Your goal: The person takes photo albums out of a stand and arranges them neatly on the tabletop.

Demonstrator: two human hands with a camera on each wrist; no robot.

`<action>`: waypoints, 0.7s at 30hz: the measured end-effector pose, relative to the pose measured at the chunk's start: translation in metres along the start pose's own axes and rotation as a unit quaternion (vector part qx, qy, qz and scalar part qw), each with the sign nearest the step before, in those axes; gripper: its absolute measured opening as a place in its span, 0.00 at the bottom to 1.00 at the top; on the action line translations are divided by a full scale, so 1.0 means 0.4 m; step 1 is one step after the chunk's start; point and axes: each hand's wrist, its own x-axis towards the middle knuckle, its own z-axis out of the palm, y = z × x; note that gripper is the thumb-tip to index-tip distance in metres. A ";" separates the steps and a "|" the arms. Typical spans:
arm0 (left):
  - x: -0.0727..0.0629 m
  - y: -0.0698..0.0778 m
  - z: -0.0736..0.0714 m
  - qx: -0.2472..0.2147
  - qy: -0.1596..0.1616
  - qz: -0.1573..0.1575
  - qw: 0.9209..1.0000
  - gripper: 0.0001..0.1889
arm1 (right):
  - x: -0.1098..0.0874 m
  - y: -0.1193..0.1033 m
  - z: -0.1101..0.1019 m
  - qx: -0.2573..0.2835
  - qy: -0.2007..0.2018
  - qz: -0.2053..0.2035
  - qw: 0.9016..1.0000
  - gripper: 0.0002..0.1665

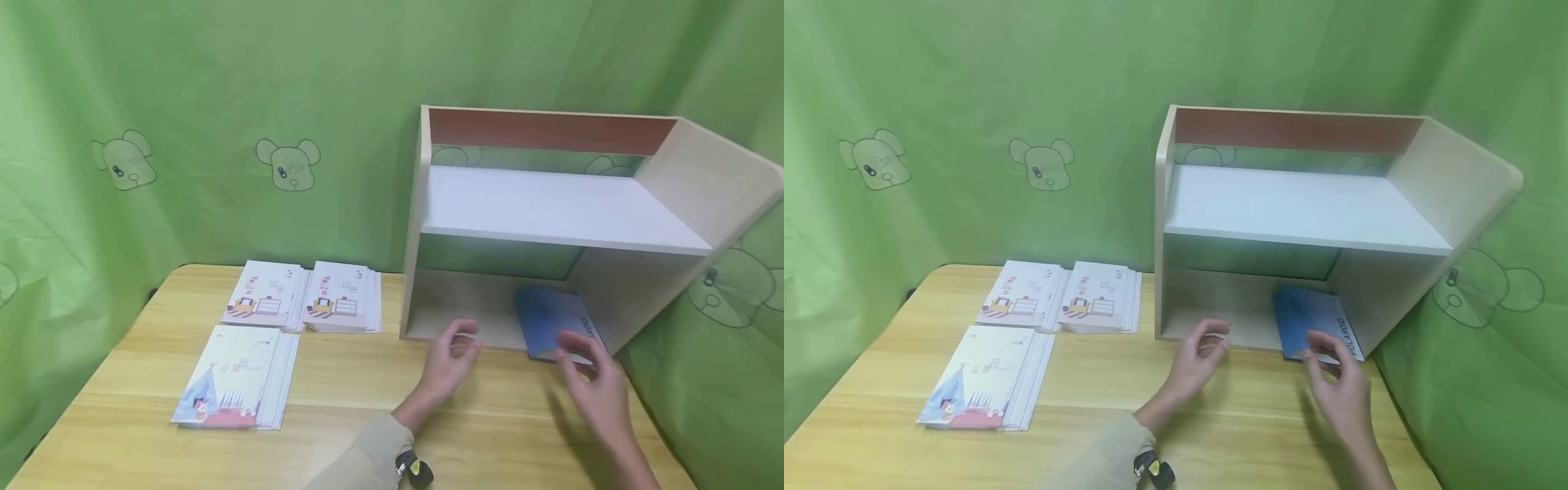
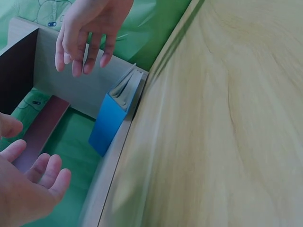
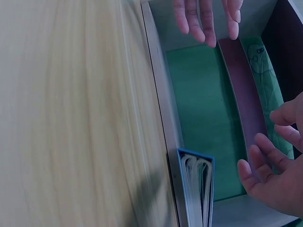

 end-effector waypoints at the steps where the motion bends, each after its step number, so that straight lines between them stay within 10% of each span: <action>1: 0.001 -0.002 0.005 0.001 -0.001 0.000 1.000 0.17 | 0.000 0.003 -0.005 -0.002 0.002 0.005 1.000 0.21; 21: 0.032 -0.010 0.108 0.019 -0.013 -0.021 1.000 0.16 | 0.012 0.057 -0.088 -0.037 0.016 0.106 0.994 0.23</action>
